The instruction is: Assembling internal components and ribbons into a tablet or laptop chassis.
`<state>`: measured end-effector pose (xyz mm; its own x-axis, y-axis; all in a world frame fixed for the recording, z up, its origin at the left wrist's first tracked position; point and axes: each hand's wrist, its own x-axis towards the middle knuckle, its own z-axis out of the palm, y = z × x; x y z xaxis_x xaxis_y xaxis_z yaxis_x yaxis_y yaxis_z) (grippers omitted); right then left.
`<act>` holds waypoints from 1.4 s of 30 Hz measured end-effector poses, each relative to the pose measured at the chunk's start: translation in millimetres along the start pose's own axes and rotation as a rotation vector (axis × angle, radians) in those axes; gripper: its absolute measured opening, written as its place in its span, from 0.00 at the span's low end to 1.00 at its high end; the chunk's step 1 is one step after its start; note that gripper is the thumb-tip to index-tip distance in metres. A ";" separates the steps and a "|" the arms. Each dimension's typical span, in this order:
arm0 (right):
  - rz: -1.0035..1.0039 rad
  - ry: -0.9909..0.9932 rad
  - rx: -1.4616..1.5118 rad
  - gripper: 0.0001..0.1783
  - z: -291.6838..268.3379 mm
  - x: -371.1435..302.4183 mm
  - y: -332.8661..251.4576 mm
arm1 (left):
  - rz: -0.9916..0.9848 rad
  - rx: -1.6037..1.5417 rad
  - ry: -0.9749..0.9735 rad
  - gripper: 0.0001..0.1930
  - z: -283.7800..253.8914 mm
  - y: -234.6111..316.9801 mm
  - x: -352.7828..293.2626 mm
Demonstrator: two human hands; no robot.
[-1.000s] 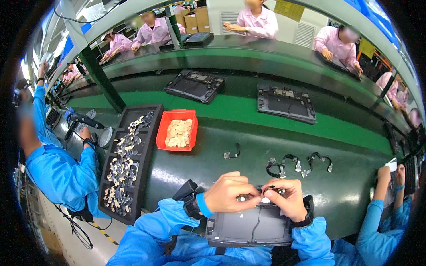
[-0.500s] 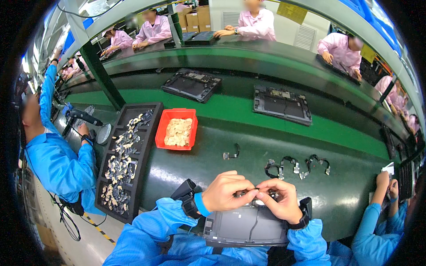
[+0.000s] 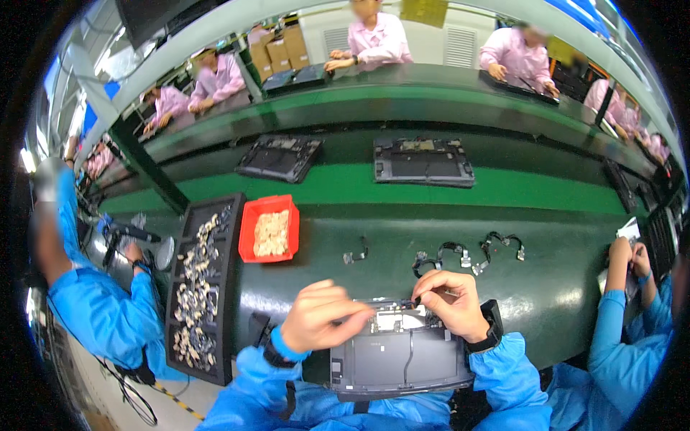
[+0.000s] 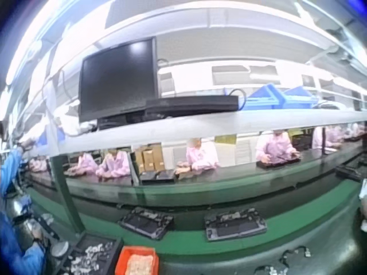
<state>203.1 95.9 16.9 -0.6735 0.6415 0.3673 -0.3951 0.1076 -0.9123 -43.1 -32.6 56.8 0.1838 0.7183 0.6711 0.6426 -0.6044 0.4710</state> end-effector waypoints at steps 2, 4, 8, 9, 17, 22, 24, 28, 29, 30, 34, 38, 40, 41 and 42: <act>0.044 0.050 -0.011 0.05 -11.3 -7.3 8.6 | -0.232 0.052 0.005 0.03 -11.4 11.8 -15.5; 0.064 0.096 0.031 0.07 -4.4 -9.3 2.6 | -0.312 0.089 0.087 0.03 -6.7 21.4 -42.2; 0.129 0.083 0.122 0.07 7.4 -11.7 -6.5 | -0.592 0.130 0.159 0.10 5.7 37.4 -79.1; 0.139 0.048 0.072 0.06 7.1 -10.6 -7.1 | -0.584 0.155 0.129 0.14 10.6 36.2 -82.7; 0.134 -0.019 -0.059 0.06 6.1 2.6 -12.5 | -0.640 0.167 0.022 0.32 25.0 24.3 -96.7; 0.003 0.008 -0.027 0.07 -4.1 1.0 -15.2 | -0.618 0.164 -0.009 0.33 23.1 23.9 -96.4; -0.076 0.038 -0.011 0.08 -7.8 -10.3 -28.6 | -0.745 0.017 -0.056 0.34 21.2 25.4 -102.0; 0.018 0.150 -0.250 0.06 -11.1 -57.8 -51.1 | -0.772 -0.103 -0.082 0.34 6.9 46.8 -112.9; 0.087 0.210 -0.291 0.06 -6.8 -67.9 -55.3 | -0.746 -0.114 -0.112 0.29 2.5 52.1 -112.0; 0.155 0.268 -0.330 0.07 -2.6 -77.0 -57.1 | -0.750 -0.118 -0.120 0.29 -2.0 54.3 -108.7; 0.245 0.585 -0.248 0.11 11.9 -100.7 -54.5 | -0.547 0.280 -0.138 0.19 1.4 52.5 -54.5; 0.232 0.631 -0.179 0.10 21.4 -101.5 -41.7 | 0.006 0.130 -0.316 0.14 33.3 35.8 10.7; 0.227 0.650 -0.189 0.09 32.0 -96.8 -42.0 | 0.105 0.162 -0.382 0.14 52.2 23.0 30.6; 0.237 0.671 -0.222 0.08 33.9 -95.6 -41.8 | 0.212 0.194 -0.442 0.15 61.9 18.0 33.2; 0.231 0.683 -0.257 0.08 33.5 -89.7 -43.3 | 0.221 0.213 -0.432 0.15 70.4 15.0 29.5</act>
<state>259.7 8.2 29.5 -0.1523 0.9873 0.0452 -0.0774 0.0336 -0.9964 24.4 3.8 43.4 0.5929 0.6854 0.4227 0.6826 -0.7063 0.1878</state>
